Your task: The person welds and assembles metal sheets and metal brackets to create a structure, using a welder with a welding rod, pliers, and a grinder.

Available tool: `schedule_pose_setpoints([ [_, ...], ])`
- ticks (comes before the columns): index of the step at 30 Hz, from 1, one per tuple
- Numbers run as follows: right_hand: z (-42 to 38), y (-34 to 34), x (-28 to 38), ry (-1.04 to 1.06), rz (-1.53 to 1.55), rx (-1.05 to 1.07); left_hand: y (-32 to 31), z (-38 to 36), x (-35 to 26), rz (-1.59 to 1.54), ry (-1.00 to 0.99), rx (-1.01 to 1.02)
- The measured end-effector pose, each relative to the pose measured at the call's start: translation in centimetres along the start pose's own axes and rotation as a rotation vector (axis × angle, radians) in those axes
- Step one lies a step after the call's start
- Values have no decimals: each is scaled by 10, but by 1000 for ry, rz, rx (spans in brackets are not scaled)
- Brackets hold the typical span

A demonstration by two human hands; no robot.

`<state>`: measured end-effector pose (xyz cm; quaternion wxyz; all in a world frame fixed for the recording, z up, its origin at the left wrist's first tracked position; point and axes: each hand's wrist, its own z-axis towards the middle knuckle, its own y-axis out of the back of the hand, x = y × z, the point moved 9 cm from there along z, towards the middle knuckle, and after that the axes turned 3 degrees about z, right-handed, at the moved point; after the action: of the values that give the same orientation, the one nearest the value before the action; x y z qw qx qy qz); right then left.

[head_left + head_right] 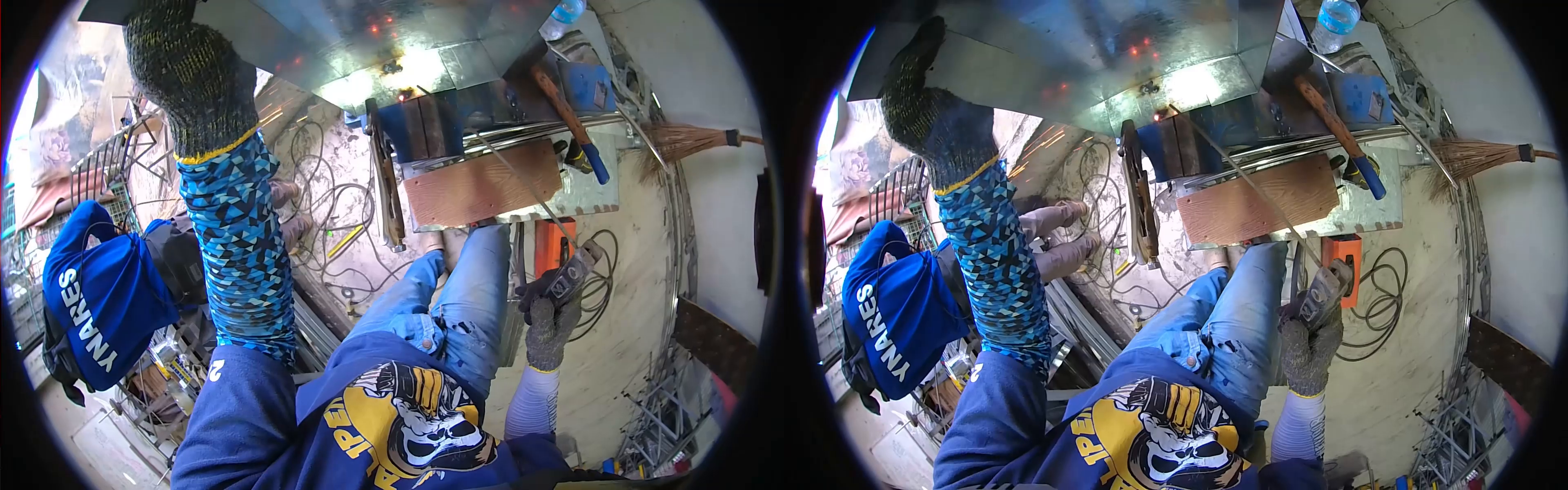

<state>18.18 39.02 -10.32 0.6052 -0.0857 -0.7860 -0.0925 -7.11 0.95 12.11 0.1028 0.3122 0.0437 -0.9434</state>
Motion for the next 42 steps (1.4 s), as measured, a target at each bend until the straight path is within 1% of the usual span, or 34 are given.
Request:
schedule_pose_setpoints([
  [2,0,1,-1,5,0,8,-6,2,1,-62,82,13],
  [3,0,0,-1,9,-3,18,-4,2,4,-62,79,13],
  [5,0,-2,0,1,3,16,-1,3,-1,116,-8,-14],
  [9,-1,-4,-1,-14,-4,32,-4,0,-10,228,-76,0],
  [11,0,-4,-3,-14,-16,37,-9,0,5,-173,149,4],
  [12,0,-4,-4,-16,-27,40,-7,-1,6,-171,149,2],
  [14,0,-6,-5,-18,-26,46,-8,-1,-6,147,-66,45],
  [15,1,-7,-5,-21,-24,49,-7,-1,-4,148,-66,45],
  [17,2,-9,-4,-21,-24,50,-4,-3,-12,548,-202,-18],
  [21,2,-11,-4,-28,-3,42,3,-1,-6,503,-194,-1],
  [23,2,-10,-4,-29,-1,43,2,0,0,204,-108,-5],
  [24,2,-11,-5,-32,2,44,-2,-1,-5,205,-107,-5],
  [26,3,-10,-6,-34,1,37,-8,0,-7,153,12,-16],
  [27,3,-10,-7,-35,1,29,-6,0,-4,154,13,-16],
  [29,3,-8,-8,-31,-16,35,-3,3,-6,391,-70,-21],
  [30,4,-8,-8,-26,-31,41,-2,1,-5,391,-69,-21],
  [32,4,-10,-6,-28,-24,48,-21,-5,-29,799,-326,46],
  [33,5,-11,-5,-29,-16,55,-20,-1,-34,800,-326,46],
  [34,4,-11,-5,-29,-16,55,-35,0,-43,1088,-507,172],
  [35,3,-12,-10,-80,83,67,-51,-6,-42,1373,-690,303],
  [36,2,-14,-14,-131,182,79,-51,-6,-42,1374,-690,304],
  [42,3,-16,-13,-129,130,76,-27,-3,-32,885,-399,122],
])
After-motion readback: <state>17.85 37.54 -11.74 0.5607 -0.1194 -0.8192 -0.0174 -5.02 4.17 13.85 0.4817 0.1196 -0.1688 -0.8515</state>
